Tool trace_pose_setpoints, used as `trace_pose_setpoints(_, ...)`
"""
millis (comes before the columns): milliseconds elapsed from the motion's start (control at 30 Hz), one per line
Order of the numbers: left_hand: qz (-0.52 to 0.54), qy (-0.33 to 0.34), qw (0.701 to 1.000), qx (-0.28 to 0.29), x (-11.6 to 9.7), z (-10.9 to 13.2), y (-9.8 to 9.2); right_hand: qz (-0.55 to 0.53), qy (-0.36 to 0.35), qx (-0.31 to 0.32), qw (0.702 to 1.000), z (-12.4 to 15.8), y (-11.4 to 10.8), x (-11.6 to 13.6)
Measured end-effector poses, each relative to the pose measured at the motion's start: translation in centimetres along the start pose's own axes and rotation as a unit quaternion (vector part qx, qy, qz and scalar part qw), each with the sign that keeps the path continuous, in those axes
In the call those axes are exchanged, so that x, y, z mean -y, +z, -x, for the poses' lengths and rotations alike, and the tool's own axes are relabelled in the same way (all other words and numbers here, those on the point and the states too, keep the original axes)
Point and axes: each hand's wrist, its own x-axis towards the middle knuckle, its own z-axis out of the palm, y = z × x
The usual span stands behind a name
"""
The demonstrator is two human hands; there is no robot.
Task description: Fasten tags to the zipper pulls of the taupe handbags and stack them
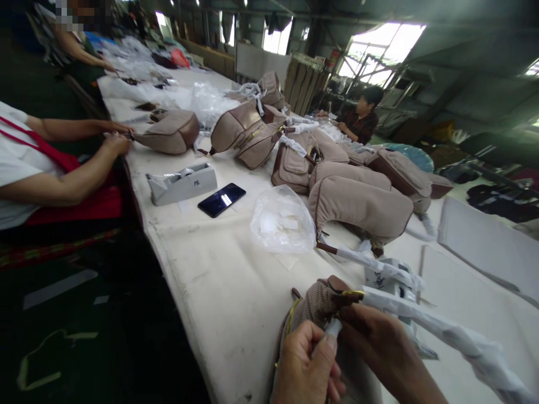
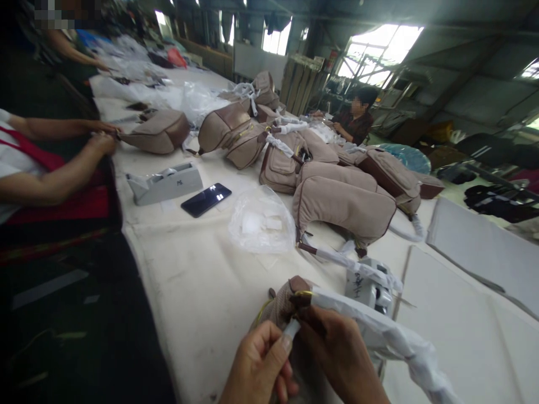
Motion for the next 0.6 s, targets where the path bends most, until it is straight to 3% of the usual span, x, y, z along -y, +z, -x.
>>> trace_pose_setpoints(200, -0.052, 0.035, 0.998, -0.021, 1.1, -0.1, 0.1, -0.036, -0.122, -0.007, 0.992, 0.8, -2.5, 1.9)
trace_pose_setpoints(367, -0.049, 0.037, 0.998, -0.015, 1.2, -0.1, 0.2, -0.037, -0.137, 0.106, 0.984, -0.7, -2.9, 3.5)
trace_pose_setpoints(433, -0.039, 0.037, 0.999, -0.009, 0.9, -0.1, 0.0, -0.047, -0.144, 0.122, 0.981, -0.9, -3.1, 3.6)
trace_pose_setpoints(500, -0.006, 0.028, 1.0, 0.008, 0.5, -0.2, -0.3, -0.063, -0.145, 0.099, 0.982, -0.3, -3.4, 3.3)
trace_pose_setpoints(600, 0.084, -0.018, 0.996, 0.016, 0.1, -0.3, -0.8, -0.074, -0.085, 0.012, 0.994, 1.6, -4.0, 2.6)
